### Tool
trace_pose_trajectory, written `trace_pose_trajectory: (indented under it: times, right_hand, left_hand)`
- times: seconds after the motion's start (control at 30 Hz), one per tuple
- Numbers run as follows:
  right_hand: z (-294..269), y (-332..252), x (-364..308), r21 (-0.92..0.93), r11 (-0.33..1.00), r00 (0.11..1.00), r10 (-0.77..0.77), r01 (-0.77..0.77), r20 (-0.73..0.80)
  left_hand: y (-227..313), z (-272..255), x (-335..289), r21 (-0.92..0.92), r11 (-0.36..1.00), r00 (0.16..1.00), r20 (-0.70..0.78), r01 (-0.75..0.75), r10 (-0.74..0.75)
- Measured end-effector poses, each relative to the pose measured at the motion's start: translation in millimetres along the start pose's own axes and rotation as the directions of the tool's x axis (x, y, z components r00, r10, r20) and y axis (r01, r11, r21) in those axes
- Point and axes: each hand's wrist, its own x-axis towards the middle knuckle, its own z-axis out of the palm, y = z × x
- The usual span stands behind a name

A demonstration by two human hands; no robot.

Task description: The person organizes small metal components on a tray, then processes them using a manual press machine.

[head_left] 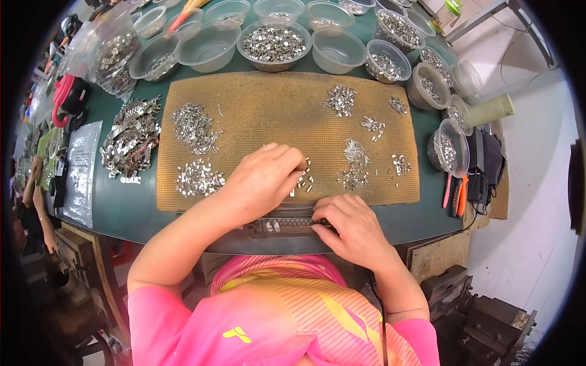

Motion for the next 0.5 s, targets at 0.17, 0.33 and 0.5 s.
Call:
trace_pose_trajectory:
  times: [0.17, 0.33, 0.5]
  right_hand:
    - [-4, 8, 9, 0.072, 0.994, 0.996, 0.085, -0.082, -0.036]
    - [13, 13, 25, -0.134, 0.987, 0.986, 0.068, -0.089, -0.155]
    - [13, 16, 31, -0.159, 0.981, 0.990, 0.096, -0.112, -0.107]
  left_hand:
    - [6, -10, -28, -0.068, 0.995, 0.997, 0.020, 0.075, -0.074]
    - [18, 1, -44, -0.143, 0.982, 0.993, 0.016, 0.120, -0.119]
    - [33, 14, -44, -0.163, 0.984, 0.995, 0.079, 0.068, -0.056]
